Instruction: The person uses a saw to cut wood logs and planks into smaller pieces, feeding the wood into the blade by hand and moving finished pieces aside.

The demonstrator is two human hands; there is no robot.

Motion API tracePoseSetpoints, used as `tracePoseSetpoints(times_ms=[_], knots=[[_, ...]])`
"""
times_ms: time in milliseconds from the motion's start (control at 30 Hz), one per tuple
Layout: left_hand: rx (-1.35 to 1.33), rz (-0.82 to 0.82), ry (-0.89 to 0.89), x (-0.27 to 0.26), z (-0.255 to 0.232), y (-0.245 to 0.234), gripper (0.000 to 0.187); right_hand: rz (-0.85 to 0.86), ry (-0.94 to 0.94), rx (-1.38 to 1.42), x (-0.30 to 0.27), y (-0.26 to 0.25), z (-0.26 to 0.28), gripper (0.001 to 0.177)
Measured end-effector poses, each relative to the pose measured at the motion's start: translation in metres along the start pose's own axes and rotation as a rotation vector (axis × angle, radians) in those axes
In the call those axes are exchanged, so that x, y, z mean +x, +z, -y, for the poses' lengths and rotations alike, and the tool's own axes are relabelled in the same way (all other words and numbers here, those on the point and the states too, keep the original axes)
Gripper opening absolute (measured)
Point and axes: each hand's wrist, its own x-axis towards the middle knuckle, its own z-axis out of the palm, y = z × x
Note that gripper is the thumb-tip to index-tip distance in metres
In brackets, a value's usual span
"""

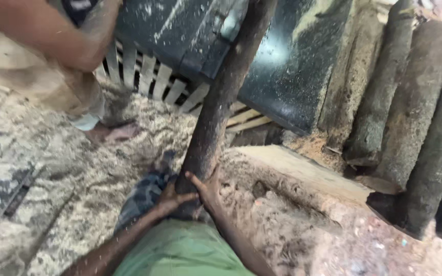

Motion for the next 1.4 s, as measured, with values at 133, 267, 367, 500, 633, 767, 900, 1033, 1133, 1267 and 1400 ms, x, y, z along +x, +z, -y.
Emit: tracePoseSetpoints(times_ms=[133,267,367,500,633,767,900,1033,1133,1267,1400], knots=[[0.132,0.005,-0.125,0.039,-0.015,0.0,0.081,0.015,0.005,0.036,0.034,0.0,0.033,0.092],[0.033,-0.01,-0.154,0.068,-0.027,0.013,0.088,-0.034,-0.112,-0.182,0.073,-0.01,0.05,0.084],[0.117,-0.014,-0.01,0.113,-0.047,0.011,0.091,0.01,-0.011,0.069,0.102,-0.009,0.065,0.092],[0.05,0.017,-0.094,0.149,-0.062,0.012,0.089,0.0,-0.043,0.015,0.145,-0.017,0.074,0.093],[0.239,-0.029,-0.209,0.178,-0.084,0.018,0.087,-0.003,0.029,0.007,0.175,-0.025,0.09,0.096],[0.263,-0.077,-0.148,0.22,-0.109,0.017,0.086,-0.005,-0.032,0.071,0.21,-0.023,0.102,0.096],[0.133,-0.062,-0.01,0.244,-0.118,0.025,0.085,-0.029,-0.052,-0.005,0.249,-0.03,0.107,0.09],[0.126,-0.036,-0.145,0.274,-0.149,0.026,0.085,-0.063,-0.09,-0.12,0.284,-0.038,0.12,0.085],[0.195,-0.049,-0.157,0.295,-0.18,0.031,0.09,-0.081,-0.15,-0.171,0.314,-0.04,0.134,0.086],[0.639,-0.102,-0.258,0.312,-0.207,0.048,0.122,-0.095,-0.098,-0.245,0.343,-0.05,0.154,0.094],[0.718,-0.181,-0.119,0.354,-0.194,0.052,0.142,-0.075,-0.092,-0.15,0.377,-0.053,0.172,0.102]])
